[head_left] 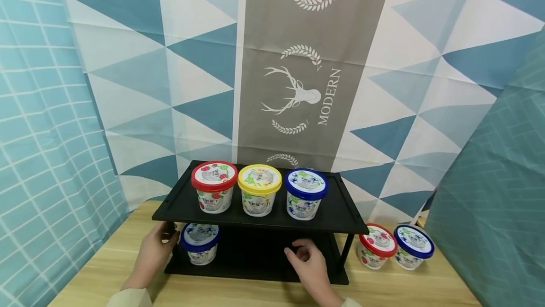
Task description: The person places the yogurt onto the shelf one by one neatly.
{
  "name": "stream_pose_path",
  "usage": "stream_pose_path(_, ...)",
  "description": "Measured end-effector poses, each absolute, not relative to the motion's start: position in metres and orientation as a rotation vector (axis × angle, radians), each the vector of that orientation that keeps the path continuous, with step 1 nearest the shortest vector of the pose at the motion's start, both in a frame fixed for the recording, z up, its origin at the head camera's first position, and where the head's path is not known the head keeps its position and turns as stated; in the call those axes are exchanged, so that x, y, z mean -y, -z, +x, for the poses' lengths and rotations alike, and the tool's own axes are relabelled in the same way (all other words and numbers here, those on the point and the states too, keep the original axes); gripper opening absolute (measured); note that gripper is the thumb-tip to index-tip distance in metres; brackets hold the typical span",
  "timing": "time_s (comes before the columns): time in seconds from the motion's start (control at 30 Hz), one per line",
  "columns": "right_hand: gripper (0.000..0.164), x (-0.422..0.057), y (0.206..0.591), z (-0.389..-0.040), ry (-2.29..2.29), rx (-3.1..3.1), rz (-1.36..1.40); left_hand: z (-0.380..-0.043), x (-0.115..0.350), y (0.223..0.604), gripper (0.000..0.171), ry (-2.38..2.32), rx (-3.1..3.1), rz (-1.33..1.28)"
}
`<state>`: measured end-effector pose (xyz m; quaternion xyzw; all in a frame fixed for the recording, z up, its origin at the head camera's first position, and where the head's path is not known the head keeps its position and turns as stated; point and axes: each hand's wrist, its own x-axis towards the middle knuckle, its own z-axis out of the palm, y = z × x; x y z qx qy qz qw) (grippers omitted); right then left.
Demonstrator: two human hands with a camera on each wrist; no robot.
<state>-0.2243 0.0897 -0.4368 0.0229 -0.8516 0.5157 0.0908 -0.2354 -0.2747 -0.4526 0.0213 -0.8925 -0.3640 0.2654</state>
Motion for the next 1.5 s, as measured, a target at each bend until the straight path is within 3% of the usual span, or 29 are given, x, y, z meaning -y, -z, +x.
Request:
stream_pose_path(1.2,0.055,-0.180,0.435,-0.213,-1.475,2.538,-0.399,-0.237,0.276,0.450,0.016,0.936,2.420,0.065)
stream_pose_path(1.5,0.049,-0.223,0.450,-0.216,-1.367,2.527,-0.559,-0.236,0.276,0.450,0.017,0.968,2.450,0.078)
